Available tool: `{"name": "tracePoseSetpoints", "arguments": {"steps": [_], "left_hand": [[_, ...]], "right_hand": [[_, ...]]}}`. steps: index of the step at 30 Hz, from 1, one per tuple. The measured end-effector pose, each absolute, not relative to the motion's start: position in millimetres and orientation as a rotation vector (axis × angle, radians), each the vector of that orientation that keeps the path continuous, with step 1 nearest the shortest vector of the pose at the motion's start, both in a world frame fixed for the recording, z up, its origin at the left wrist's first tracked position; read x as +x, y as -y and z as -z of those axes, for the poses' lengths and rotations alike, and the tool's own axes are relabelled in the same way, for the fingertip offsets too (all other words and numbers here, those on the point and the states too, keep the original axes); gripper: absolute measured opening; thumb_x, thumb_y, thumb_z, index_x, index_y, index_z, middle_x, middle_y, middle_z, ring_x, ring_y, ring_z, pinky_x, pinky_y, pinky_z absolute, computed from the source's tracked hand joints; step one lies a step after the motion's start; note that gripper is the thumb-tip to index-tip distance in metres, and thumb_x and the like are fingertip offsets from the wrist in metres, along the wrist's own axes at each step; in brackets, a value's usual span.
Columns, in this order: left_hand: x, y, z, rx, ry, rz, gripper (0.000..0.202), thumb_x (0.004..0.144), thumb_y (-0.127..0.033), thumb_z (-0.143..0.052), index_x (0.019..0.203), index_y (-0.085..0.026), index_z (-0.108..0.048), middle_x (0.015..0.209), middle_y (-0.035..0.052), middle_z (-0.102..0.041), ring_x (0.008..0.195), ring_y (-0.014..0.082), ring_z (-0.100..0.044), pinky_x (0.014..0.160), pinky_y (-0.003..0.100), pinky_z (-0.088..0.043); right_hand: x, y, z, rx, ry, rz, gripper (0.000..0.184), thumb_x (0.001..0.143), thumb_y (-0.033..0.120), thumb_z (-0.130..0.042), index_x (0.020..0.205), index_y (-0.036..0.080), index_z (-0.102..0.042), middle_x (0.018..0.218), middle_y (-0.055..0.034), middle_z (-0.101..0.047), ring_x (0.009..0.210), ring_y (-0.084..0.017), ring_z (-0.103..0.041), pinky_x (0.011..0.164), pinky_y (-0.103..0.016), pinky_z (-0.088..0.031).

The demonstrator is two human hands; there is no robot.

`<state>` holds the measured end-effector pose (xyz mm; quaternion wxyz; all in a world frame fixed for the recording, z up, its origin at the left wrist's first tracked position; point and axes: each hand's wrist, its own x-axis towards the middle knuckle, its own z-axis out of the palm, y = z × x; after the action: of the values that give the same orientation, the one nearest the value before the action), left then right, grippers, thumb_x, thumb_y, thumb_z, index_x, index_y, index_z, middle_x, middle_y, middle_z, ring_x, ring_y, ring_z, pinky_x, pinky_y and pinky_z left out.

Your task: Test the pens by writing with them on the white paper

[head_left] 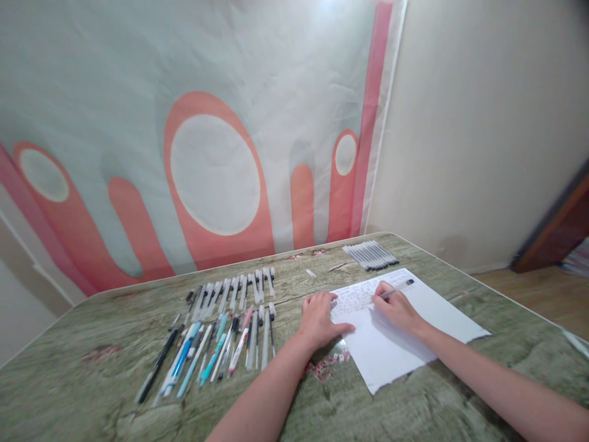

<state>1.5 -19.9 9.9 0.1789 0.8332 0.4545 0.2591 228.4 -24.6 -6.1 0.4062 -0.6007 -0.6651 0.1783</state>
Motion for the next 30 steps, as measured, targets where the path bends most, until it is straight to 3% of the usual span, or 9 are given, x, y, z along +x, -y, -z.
{"name": "tracePoseSetpoints", "arguments": {"steps": [4, 9, 16, 21, 26, 30], "left_hand": [[0.2, 16.7, -5.3, 2.222, -1.315, -0.857, 0.049, 0.063, -0.048, -0.062, 0.103, -0.021, -0.051, 0.104, 0.0067, -0.054, 0.101, 0.0235, -0.047, 0.089, 0.039, -0.032], [-3.1, 2.9, 3.3, 1.884, -1.369, -1.119, 0.020, 0.078, -0.024, -0.046, 0.096, -0.018, -0.052, 0.100, 0.0068, -0.056, 0.096, 0.0173, -0.051, 0.083, 0.033, -0.040], [-7.6, -11.0, 9.7, 1.532, -1.504, -1.286, 0.021, 0.075, -0.011, -0.041, 0.094, -0.017, -0.049, 0.101, 0.0069, -0.057, 0.095, 0.0142, -0.053, 0.082, 0.031, -0.043], [-8.3, -12.6, 14.9, 1.475, -1.471, -1.339, 0.022, 0.073, -0.009, -0.040, 0.092, -0.017, -0.048, 0.097, 0.0060, -0.058, 0.091, 0.0142, -0.055, 0.081, 0.031, -0.043], [-10.6, -16.8, 18.4, 1.379, -1.518, -1.328, 0.026, 0.070, -0.003, -0.037, 0.090, -0.017, -0.048, 0.095, 0.0056, -0.059, 0.091, 0.0132, -0.055, 0.082, 0.030, -0.043], [-10.6, -20.7, 22.3, 1.191, -1.440, -1.410, 0.019, 0.080, -0.015, -0.036, 0.096, -0.017, -0.045, 0.100, 0.0079, -0.057, 0.091, 0.0141, -0.056, 0.081, 0.032, -0.044]], "right_hand": [[220.3, 32.2, -4.6, -1.448, 1.686, -0.454, 0.020, 0.079, 0.036, -0.042, 0.069, 0.020, -0.048, 0.060, 0.0009, -0.051, 0.056, -0.014, -0.047, 0.054, -0.025, -0.037], [201.7, 24.7, -20.4, -1.267, 1.892, -0.557, 0.027, 0.085, 0.039, -0.034, 0.082, 0.021, -0.054, 0.064, 0.0000, -0.056, 0.057, -0.013, -0.052, 0.059, -0.025, -0.040], [151.1, -60.9, -16.0, -1.297, 2.083, -0.337, 0.024, 0.076, 0.031, -0.049, 0.098, 0.020, -0.051, 0.076, -0.0011, -0.059, 0.068, -0.015, -0.055, 0.064, -0.025, -0.039], [108.0, -101.6, 1.2, -1.358, 2.045, -0.319, 0.029, 0.067, 0.023, -0.059, 0.095, 0.019, -0.051, 0.077, -0.0009, -0.060, 0.066, -0.013, -0.053, 0.062, -0.024, -0.037], [94.3, -100.2, 6.5, -1.370, 2.043, -0.320, 0.019, 0.068, 0.017, -0.056, 0.087, 0.020, -0.053, 0.066, 0.0016, -0.059, 0.061, -0.013, -0.052, 0.059, -0.023, -0.035], [102.2, -76.7, -3.8, -1.321, 2.060, -0.342, 0.017, 0.073, 0.022, -0.052, 0.090, 0.020, -0.052, 0.069, 0.0016, -0.060, 0.061, -0.013, -0.054, 0.060, -0.023, -0.038]]}}
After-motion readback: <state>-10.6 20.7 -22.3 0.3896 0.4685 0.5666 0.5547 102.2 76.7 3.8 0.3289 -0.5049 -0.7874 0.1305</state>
